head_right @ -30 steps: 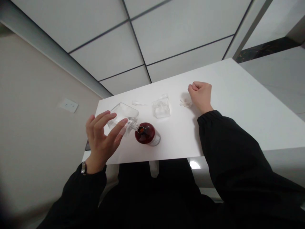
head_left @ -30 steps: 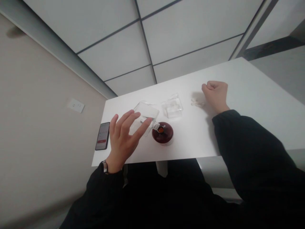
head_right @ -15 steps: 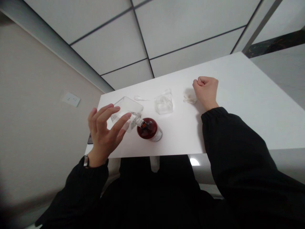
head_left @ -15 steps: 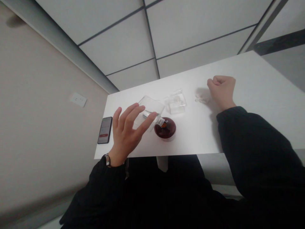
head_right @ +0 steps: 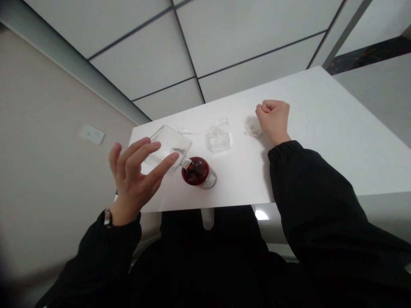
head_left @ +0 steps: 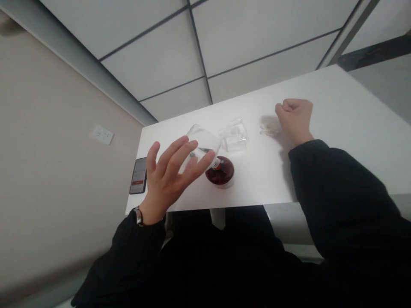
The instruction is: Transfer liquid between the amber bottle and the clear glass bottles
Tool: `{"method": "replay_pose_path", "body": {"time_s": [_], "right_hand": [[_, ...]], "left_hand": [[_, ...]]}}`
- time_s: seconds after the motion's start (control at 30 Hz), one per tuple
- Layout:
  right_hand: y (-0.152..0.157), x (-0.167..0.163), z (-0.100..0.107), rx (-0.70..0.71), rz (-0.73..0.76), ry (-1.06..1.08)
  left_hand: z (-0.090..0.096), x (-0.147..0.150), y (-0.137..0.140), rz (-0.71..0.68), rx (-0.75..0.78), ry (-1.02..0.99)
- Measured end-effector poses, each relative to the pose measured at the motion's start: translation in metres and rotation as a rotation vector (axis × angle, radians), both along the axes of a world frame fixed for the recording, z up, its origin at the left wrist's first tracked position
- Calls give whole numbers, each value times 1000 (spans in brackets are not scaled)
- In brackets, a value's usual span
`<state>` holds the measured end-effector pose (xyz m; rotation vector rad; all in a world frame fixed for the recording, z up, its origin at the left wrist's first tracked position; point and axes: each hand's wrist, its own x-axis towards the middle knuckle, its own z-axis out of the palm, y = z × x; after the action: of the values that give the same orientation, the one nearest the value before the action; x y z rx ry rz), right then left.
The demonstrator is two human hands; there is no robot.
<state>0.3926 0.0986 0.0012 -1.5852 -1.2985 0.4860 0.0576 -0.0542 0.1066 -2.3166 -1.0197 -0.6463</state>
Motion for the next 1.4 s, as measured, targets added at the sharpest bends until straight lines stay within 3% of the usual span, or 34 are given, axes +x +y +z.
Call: {"method": "replay_pose_path", "body": {"time_s": [0.27,0.53,0.77,1.07,1.13,1.3,1.4], "right_hand": [[2,2,-5,20,15,2],[2,2,-5,33,17,9],[2,2,-3,-3,14,-9],[3,2,-3,-43,13,-14],[3,2,-3,-50,15,-16],[1,3,-2,-56,17,-19],[0,3,-1,-57,23,-22]], "left_hand": [[4,0,-2,22,-97,-44],[9,1,-3,-18,21,72],[17,1,1,-62,-249,12],[25,8,0,-94,-192,107],[28,11,0,-72,-202,97],[35,20,1,42,-417,-99],[38,21,1,84,-446,-163]]}}
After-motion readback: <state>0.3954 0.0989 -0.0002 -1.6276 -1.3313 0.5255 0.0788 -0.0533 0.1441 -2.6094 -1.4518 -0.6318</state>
